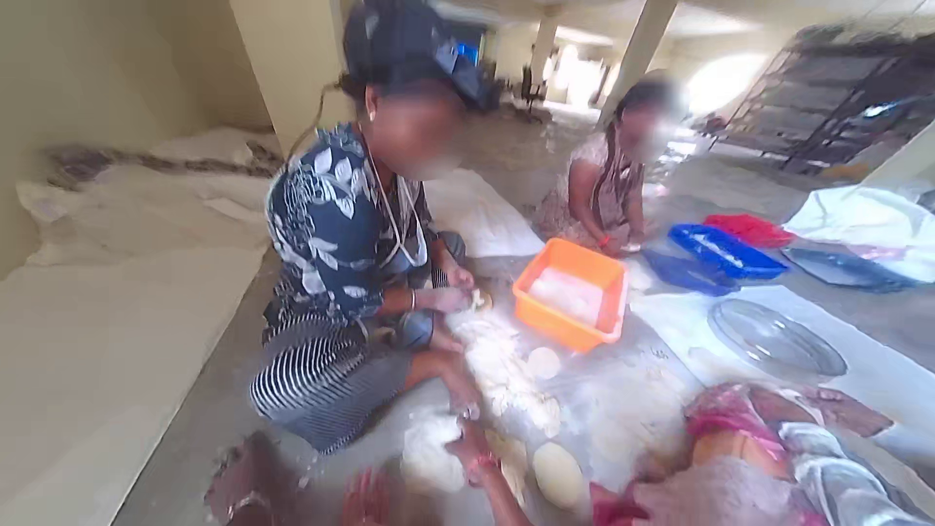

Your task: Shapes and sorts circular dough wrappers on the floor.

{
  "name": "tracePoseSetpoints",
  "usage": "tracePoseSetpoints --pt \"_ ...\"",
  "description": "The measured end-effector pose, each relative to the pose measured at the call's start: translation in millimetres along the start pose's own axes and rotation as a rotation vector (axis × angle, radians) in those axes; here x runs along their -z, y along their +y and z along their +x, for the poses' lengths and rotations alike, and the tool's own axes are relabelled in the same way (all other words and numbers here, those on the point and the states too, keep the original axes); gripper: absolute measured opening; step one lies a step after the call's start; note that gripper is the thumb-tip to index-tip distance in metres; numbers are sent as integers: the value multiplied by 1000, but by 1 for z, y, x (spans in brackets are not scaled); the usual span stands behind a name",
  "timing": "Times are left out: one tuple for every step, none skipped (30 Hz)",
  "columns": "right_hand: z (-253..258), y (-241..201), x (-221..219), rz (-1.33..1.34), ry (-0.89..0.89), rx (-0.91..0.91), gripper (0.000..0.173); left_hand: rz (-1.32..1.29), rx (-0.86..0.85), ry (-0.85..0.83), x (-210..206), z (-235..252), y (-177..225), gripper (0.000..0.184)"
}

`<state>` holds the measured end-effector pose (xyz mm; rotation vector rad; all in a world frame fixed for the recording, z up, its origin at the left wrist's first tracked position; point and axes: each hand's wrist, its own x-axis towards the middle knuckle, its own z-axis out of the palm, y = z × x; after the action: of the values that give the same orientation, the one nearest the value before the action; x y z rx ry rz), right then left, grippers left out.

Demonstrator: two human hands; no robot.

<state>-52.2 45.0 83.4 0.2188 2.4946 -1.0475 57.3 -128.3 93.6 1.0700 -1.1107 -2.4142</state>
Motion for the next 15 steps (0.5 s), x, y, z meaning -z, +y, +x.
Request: tracePoseSetpoints --pt "-2 -2 0 -16 -7 -14 69 3 11 39 -3 -2 3 49" --pt "-4 -5 1 -41 -11 -34 70 8 22 78 -8 -2 5 49" --pt "-7 -11 3 -77 -15 -65 71 22 26 110 -12 0 5 48" --pt "-11 -17 5 -119 -6 -93 71 38 25 123 -15 3 4 47" --pt "-14 -22 6 -152 12 -114 71 51 25 123 -16 5 3 47" --pt "-17 -26 5 -175 32 -128 71 55 33 121 -16 7 1 47" --pt "-20 -28 3 -190 41 -141 73 49 44 131 -15 8 -2 46" --pt "-22 -30 0 -196 44 -145 77 47 59 137 -13 9 -4 46" --pt "-22 -30 -4 -197 43 -139 81 48 71 145 -13 10 -7 46" --pt "-21 -29 -7 -192 39 -126 84 48 81 147 -13 10 -10 46" --pt "-23 -31 -10 -188 34 -110 86 53 87 144 -14 10 -12 45" --pt "-25 -32 -11 -180 26 -85 85 62 89 141 -14 9 -13 45" --pt "-27 -33 -11 -170 -3 -58 84 69 93 130 -15 9 -15 45" --pt "-27 -33 -10 -156 -40 -31 81 74 93 119 -16 8 -15 45" --pt "-27 -33 -9 -146 -71 -7 78 79 95 112 -17 7 -16 45"
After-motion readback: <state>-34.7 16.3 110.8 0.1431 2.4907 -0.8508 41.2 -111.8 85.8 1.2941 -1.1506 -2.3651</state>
